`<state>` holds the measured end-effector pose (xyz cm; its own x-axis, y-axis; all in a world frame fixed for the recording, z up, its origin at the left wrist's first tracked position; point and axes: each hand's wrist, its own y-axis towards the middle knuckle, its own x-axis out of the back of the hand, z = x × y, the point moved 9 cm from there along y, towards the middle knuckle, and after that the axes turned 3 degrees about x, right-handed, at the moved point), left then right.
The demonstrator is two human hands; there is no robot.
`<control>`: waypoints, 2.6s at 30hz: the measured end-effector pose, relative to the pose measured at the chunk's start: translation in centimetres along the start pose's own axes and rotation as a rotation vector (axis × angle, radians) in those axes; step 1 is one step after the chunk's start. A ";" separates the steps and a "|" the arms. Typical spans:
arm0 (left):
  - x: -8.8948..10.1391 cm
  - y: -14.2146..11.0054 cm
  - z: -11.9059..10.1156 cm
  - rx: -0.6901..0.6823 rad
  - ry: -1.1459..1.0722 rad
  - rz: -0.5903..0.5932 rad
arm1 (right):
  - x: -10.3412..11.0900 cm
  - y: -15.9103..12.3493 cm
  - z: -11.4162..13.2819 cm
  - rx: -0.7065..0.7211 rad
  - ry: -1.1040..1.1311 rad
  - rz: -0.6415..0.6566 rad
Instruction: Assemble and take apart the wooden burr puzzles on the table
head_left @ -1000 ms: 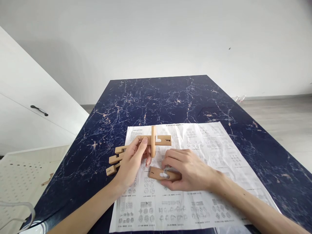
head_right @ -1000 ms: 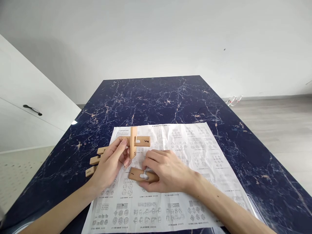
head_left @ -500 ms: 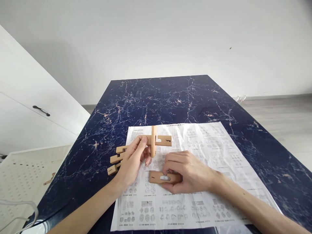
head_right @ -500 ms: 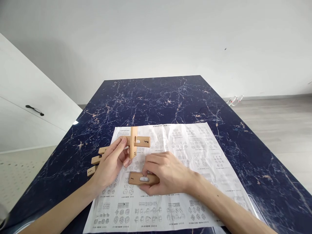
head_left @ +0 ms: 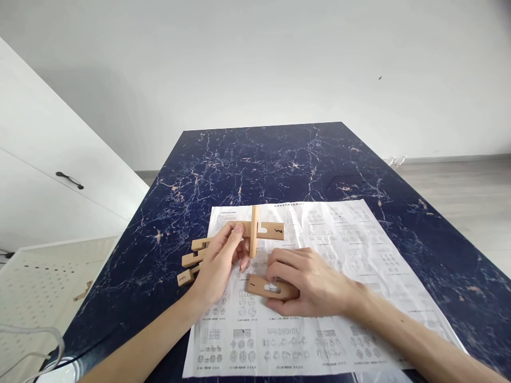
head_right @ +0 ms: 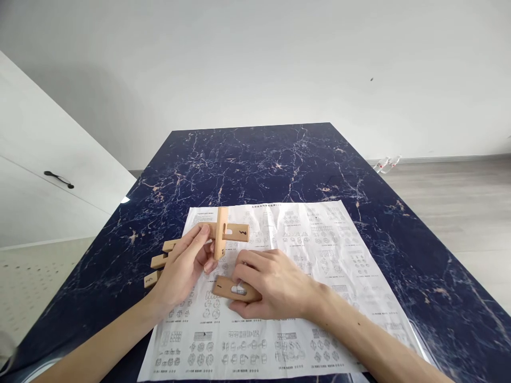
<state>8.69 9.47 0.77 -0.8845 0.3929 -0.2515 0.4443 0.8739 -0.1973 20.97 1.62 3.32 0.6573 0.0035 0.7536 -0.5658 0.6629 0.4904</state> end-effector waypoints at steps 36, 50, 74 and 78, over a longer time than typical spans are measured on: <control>-0.5 -0.2 0.1 -0.002 0.027 0.063 | 3.3 -2.0 -6.8 -0.567 1.143 -0.481; -3.6 -2.0 0.9 0.071 0.337 0.350 | 2.6 -2.4 -7.8 -0.629 1.158 -0.461; -4.3 -2.3 1.4 0.075 0.470 0.416 | 1.5 -1.6 -6.1 -0.553 1.170 -0.268; -4.5 -2.2 1.2 0.087 0.477 0.424 | 1.3 -1.8 -6.3 -0.542 1.199 -0.271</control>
<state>11.87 5.41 1.19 -0.5865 0.8009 0.1207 0.7615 0.5961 -0.2547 26.00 5.18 0.66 0.9017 0.2899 -0.3208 -0.2657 0.9568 0.1179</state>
